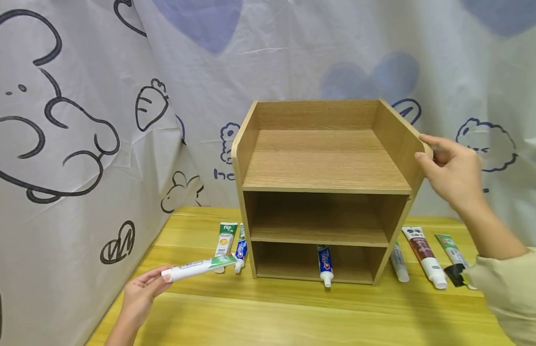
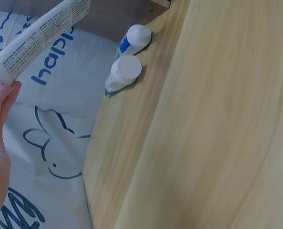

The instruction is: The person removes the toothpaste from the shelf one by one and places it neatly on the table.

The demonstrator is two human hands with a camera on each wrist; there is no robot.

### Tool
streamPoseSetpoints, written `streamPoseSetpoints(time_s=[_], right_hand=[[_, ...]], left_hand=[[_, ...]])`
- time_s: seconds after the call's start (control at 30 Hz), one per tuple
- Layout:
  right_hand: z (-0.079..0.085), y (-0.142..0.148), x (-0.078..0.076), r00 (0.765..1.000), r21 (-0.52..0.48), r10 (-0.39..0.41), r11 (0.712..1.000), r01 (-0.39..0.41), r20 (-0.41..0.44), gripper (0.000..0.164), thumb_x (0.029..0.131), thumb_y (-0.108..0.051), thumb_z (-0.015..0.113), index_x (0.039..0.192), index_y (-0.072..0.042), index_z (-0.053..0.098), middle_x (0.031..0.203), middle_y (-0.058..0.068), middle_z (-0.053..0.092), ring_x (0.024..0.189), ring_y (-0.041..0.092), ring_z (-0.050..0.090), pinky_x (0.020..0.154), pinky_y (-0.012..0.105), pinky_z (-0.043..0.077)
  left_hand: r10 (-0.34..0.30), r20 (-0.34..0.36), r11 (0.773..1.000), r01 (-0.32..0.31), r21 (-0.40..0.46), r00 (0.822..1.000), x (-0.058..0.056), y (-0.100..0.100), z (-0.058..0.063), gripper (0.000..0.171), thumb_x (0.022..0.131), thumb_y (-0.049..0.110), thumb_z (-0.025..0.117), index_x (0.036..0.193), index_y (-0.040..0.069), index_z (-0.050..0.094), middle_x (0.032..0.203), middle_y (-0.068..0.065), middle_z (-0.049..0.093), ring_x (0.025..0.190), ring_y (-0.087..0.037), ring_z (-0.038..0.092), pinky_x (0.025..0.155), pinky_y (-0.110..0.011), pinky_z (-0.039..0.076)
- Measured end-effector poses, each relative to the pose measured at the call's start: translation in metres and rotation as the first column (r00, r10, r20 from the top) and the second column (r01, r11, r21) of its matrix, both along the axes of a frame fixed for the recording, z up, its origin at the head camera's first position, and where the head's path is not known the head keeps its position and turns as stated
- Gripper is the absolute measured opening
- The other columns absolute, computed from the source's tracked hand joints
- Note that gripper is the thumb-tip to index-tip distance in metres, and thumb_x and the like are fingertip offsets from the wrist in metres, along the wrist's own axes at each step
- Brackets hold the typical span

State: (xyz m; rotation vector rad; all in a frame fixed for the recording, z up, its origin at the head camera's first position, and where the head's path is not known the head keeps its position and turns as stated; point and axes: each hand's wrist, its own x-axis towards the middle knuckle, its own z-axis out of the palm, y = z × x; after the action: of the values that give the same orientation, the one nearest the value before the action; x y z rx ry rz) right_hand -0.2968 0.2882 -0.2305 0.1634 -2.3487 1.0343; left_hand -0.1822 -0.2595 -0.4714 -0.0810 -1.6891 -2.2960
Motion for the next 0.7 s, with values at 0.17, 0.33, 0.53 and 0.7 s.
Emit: streamPoseSetpoints(time_s=[0.17,0.33,0.53,0.7], right_hand=[[0.002,0.002,0.002,1.000,0.001,0.019,1.000,-0.019,0.014,0.041,0.090,-0.018,0.055,0.128,-0.002,0.053,0.107,0.036,0.059,0.058,-0.029,0.040,0.046,0.000,0.042],[0.004,0.003,0.004,0.998,-0.025,0.041,0.999,-0.040,0.039,0.042,0.089,-0.017,0.056,0.128,0.000,0.053,0.109,0.036,0.056,0.056,-0.024,0.046,0.048,0.001,0.045],[0.008,0.002,0.010,0.992,-0.044,0.047,0.998,-0.042,0.116,0.045,0.091,-0.020,0.055,0.132,-0.002,0.050,0.113,0.035,0.055,0.055,-0.023,0.046,0.050,0.002,0.046],[0.012,0.003,0.011,0.982,-0.076,0.080,0.995,-0.068,0.171,0.048,0.091,-0.019,0.055,0.134,0.000,0.046,0.119,0.036,0.051,0.060,-0.022,0.048,0.055,0.004,0.051]], left_hand=[[0.030,0.009,0.999,-0.030,-0.031,0.999,-0.017,-0.040,-0.051,0.022,0.082,0.000,0.065,0.101,0.009,0.072,0.098,-0.001,0.073,0.093,-0.012,0.068,0.080,-0.027,0.056],[0.172,0.110,0.984,-0.176,0.024,0.979,-0.036,-0.061,-0.080,0.028,0.080,-0.005,0.066,0.107,0.001,0.068,0.099,-0.003,0.073,0.093,-0.016,0.069,0.081,-0.030,0.055],[0.304,0.187,0.948,-0.317,0.043,0.934,-0.042,-0.058,-0.081,0.033,0.073,-0.003,0.074,0.105,0.001,0.068,0.095,-0.002,0.073,0.089,-0.016,0.070,0.078,-0.030,0.056],[0.310,0.211,0.946,-0.324,0.031,0.927,-0.042,-0.055,-0.083,0.030,0.072,-0.002,0.075,0.101,0.002,0.070,0.092,-0.001,0.074,0.086,-0.016,0.071,0.076,-0.029,0.057]])
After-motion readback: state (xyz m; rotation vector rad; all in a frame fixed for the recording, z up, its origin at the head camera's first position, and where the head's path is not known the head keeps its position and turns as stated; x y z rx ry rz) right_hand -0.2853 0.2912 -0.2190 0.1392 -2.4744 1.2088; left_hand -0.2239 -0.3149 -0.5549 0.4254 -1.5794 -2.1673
